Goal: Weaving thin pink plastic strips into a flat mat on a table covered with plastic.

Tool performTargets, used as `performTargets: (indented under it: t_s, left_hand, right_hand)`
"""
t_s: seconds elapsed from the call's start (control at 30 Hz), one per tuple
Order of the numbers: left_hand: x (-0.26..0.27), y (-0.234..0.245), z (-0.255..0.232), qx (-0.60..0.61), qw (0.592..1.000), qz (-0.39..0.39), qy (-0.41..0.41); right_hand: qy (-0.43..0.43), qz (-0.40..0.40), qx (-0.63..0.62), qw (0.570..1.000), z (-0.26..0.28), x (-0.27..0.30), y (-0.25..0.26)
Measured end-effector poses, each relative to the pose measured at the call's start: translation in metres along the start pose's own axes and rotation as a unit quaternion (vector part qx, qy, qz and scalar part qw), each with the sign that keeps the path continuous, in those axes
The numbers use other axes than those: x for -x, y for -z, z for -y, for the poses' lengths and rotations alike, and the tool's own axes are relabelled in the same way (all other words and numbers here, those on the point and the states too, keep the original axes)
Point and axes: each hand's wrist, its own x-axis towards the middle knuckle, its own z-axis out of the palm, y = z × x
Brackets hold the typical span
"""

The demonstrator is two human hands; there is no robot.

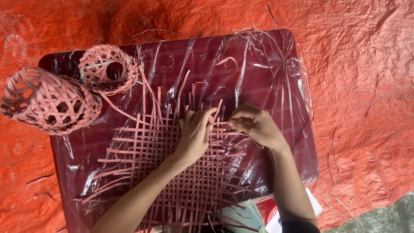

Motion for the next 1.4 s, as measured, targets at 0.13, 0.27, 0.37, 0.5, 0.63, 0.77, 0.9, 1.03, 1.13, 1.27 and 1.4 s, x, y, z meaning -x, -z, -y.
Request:
performTargets:
  t_s: [0.13,0.27,0.37,0.5,0.63,0.77,0.9,1.03,1.13,1.27,1.4]
  left_hand:
    - [0.000,0.003,-0.006,0.005,1.000,0.002,0.006]
    - [-0.001,-0.002,-0.001,0.011,1.000,0.002,0.011]
    - [-0.001,-0.003,0.000,0.011,1.000,0.000,0.002]
    - [-0.002,-0.001,0.000,0.011,1.000,-0.009,-0.021]
    - [-0.001,-0.008,0.004,0.008,1.000,-0.015,-0.018]
    - [0.001,-0.008,0.004,-0.002,0.999,-0.022,-0.038]
    - [0.003,-0.012,0.003,-0.024,0.999,-0.026,-0.038]
    - [0.006,0.016,-0.024,-0.059,0.996,-0.033,-0.064]
    - [0.020,0.036,-0.039,-0.057,0.996,0.033,-0.052]
    - [0.061,0.051,-0.048,-0.269,0.947,0.118,-0.132]
    - [0.096,0.038,-0.026,-0.350,0.920,0.111,-0.137]
  right_hand:
    - [0.008,-0.001,0.010,1.000,0.015,0.000,-0.003]
    - [-0.002,0.020,0.061,0.998,0.017,-0.003,-0.009]
    - [-0.012,0.019,0.085,0.996,0.010,-0.004,-0.014]
    - [-0.023,-0.006,0.091,0.996,0.008,-0.005,-0.018]
    - [-0.035,-0.013,0.103,0.994,-0.002,-0.005,-0.025]
    - [-0.048,-0.033,0.156,0.986,0.000,-0.004,-0.032]
    - [-0.069,-0.037,0.169,0.982,0.013,0.000,-0.035]
    - [-0.065,-0.046,0.120,0.990,0.021,0.002,-0.028]
    - [-0.044,-0.059,0.047,0.996,0.013,0.005,-0.013]
    - [0.037,-0.063,0.016,0.997,0.009,0.012,0.004]
    - [0.079,-0.055,0.034,0.995,0.013,0.023,0.013]
